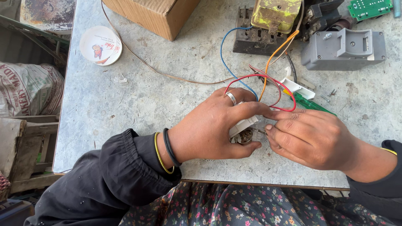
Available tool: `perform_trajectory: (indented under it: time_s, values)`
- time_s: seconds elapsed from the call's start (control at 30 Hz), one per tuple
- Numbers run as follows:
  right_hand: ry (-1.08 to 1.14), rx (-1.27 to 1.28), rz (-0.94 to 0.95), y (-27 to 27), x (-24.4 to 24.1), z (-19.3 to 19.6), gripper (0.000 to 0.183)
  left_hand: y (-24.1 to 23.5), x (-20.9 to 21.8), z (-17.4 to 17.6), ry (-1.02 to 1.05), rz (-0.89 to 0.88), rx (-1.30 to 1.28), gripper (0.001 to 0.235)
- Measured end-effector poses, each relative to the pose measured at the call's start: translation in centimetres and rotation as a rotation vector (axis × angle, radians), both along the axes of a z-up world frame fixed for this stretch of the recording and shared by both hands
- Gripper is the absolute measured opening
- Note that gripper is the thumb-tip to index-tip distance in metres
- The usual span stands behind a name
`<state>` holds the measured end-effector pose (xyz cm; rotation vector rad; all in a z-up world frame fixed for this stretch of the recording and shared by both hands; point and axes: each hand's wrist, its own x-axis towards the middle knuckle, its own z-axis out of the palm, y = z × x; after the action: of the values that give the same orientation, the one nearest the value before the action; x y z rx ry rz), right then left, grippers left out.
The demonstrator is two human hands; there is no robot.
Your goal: The person disassembles a small electrical component, likely a heater or thermostat, using a screwdriver and pliers. They remove a plastic cover, unscrew internal parts, and cut wires to separate the heating element from the housing.
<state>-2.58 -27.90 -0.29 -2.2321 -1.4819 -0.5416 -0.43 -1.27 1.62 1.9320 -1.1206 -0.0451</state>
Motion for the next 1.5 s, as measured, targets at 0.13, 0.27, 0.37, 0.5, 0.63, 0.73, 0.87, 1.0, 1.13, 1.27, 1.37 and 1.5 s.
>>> perform_trajectory:
  time_s: [0.13,0.27,0.37,0.5,0.63,0.73,0.87,1.0,1.13,1.27,1.37,1.5]
  values:
    - [0.072,0.077,-0.034,0.0,0.0,0.2,0.037,0.8,0.5,-1.0,0.12,-0.065,-0.102,0.059]
    - [0.274,0.173,-0.119,0.1,-0.1,0.8,0.055,0.3,-0.4,-2.1,0.566,-0.138,-0.369,0.075]
    - [0.363,0.172,-0.108,0.1,0.1,1.1,0.075,-0.3,-0.7,-2.7,0.909,-0.166,-0.461,0.085]
    - [0.306,0.158,-0.092,0.4,0.0,1.0,0.086,-0.3,0.1,-3.2,1.171,-0.094,-0.526,0.083]
    - [0.342,0.175,-0.158,0.6,-0.2,0.8,0.069,-0.2,0.2,-3.5,1.062,-0.046,-0.377,0.091]
    - [0.328,0.167,-0.181,0.5,-0.5,0.8,0.067,-0.1,-0.2,-3.6,0.829,-0.038,-0.333,0.099]
    - [0.278,0.138,-0.253,0.0,-0.4,0.8,0.07,-0.3,-1.1,-3.3,0.785,-0.015,-0.365,0.111]
    - [0.18,0.115,-0.255,-0.1,-0.4,0.8,0.073,-1.1,-1.6,-2.9,0.659,0.014,-0.29,0.114]
    - [0.171,0.081,-0.234,0.0,-0.6,0.7,0.075,-1.3,-1.4,-2.6,0.627,0.112,-0.169,0.106]
    - [0.154,0.096,-0.207,0.0,-0.6,0.7,0.073,-1.2,-1.3,-2.2,0.254,0.101,-0.119,0.089]
    - [0.147,0.083,-0.203,-0.2,-0.6,0.9,0.069,-1.1,-1.1,-1.8,0.244,0.114,-0.071,0.077]
    - [0.108,0.046,-0.175,-0.6,-0.8,1.0,0.063,-1.1,-1.1,-1.5,0.205,0.101,-0.059,0.071]
